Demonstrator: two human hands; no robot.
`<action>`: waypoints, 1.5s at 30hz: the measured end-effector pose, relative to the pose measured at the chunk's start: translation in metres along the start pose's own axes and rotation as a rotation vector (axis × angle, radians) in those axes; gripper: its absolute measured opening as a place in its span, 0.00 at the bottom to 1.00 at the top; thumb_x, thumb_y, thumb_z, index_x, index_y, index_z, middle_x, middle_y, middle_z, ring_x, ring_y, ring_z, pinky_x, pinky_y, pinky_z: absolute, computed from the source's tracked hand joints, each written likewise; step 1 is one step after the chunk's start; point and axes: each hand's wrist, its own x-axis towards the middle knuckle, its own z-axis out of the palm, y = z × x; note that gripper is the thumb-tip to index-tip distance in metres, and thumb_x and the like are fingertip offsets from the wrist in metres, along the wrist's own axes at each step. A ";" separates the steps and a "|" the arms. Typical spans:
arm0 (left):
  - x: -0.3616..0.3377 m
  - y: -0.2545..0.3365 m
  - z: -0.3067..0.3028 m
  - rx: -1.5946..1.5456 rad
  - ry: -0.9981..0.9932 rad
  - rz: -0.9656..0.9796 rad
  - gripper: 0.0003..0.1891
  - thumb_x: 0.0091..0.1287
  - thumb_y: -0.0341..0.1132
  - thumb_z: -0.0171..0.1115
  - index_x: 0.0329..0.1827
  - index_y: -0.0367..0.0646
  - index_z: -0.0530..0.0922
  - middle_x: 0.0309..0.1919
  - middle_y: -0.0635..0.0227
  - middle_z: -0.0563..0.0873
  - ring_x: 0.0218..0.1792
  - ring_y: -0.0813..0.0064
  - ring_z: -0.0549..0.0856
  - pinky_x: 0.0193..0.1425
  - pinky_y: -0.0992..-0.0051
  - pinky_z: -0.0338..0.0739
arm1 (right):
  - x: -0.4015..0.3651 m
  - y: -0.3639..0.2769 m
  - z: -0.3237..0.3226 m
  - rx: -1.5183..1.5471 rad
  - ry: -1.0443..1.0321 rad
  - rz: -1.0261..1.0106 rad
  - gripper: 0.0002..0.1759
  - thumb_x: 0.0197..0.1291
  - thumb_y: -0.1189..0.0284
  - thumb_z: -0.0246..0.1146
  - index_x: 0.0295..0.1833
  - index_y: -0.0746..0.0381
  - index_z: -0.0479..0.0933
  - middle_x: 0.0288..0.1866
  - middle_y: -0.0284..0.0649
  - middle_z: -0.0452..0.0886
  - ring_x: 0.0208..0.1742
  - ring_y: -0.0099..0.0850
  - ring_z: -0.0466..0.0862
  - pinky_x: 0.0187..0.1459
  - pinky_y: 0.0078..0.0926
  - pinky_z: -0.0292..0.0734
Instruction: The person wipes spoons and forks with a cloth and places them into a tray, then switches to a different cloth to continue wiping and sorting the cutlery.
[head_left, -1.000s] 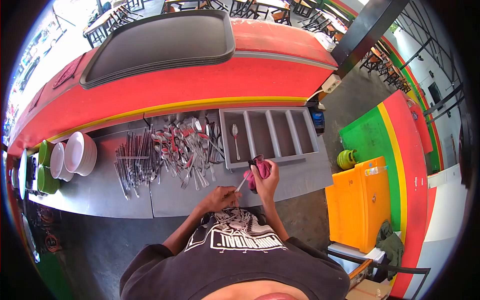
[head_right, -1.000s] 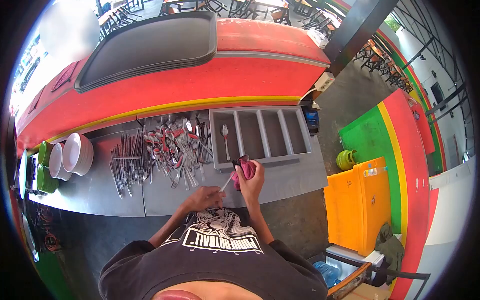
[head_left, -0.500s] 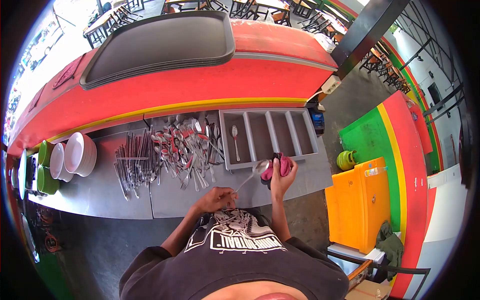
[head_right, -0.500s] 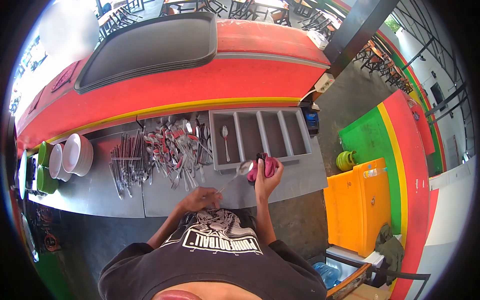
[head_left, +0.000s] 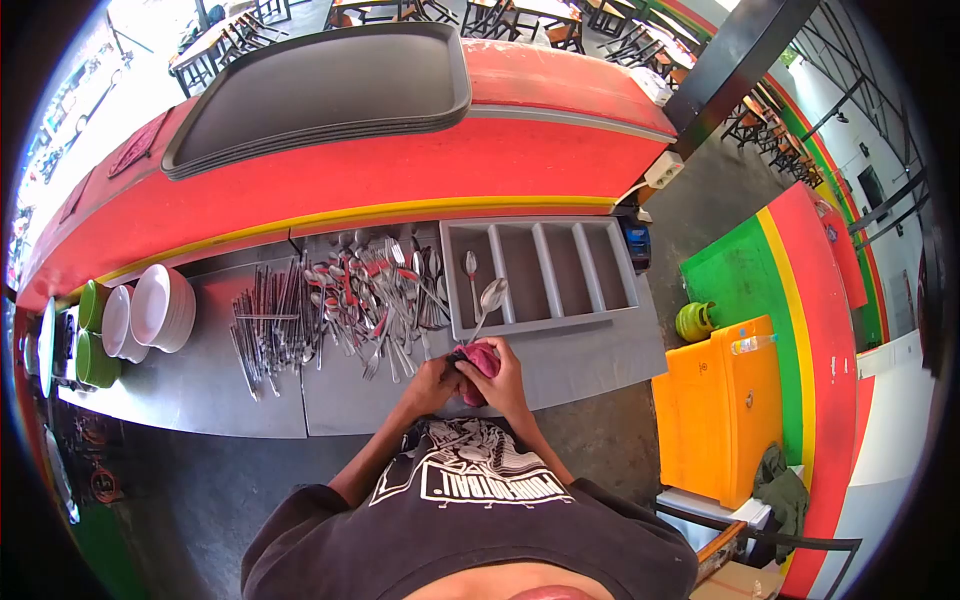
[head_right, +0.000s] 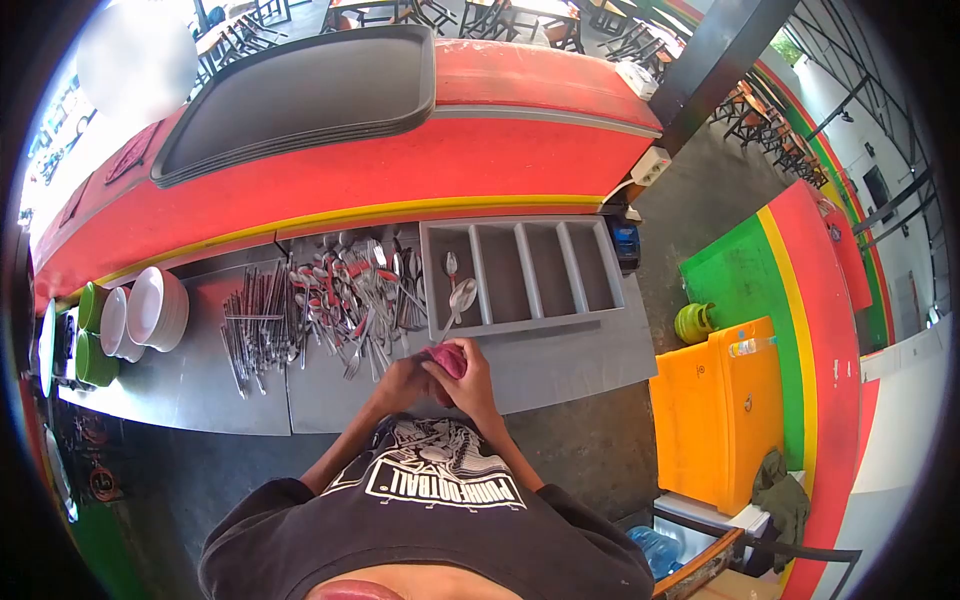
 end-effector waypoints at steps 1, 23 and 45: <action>-0.002 0.003 -0.001 0.019 -0.001 -0.009 0.09 0.73 0.31 0.55 0.40 0.32 0.77 0.25 0.65 0.84 0.27 0.77 0.82 0.35 0.73 0.78 | 0.000 0.003 0.002 0.014 0.018 0.026 0.27 0.51 0.63 0.79 0.49 0.65 0.75 0.43 0.45 0.83 0.44 0.37 0.85 0.49 0.34 0.79; -0.023 0.028 -0.009 0.104 -0.314 0.016 0.13 0.77 0.38 0.53 0.48 0.35 0.80 0.27 0.66 0.87 0.31 0.77 0.84 0.39 0.73 0.77 | 0.019 0.041 -0.053 -0.051 0.695 0.131 0.24 0.56 0.66 0.76 0.49 0.68 0.73 0.44 0.44 0.80 0.46 0.35 0.80 0.53 0.34 0.75; 0.142 -0.071 0.037 -0.697 0.157 -0.411 0.11 0.74 0.45 0.61 0.49 0.48 0.80 0.40 0.72 0.90 0.33 0.81 0.86 0.35 0.77 0.75 | -0.043 0.176 -0.011 -0.396 0.386 0.039 0.25 0.53 0.63 0.74 0.51 0.64 0.75 0.43 0.49 0.81 0.45 0.50 0.83 0.47 0.44 0.78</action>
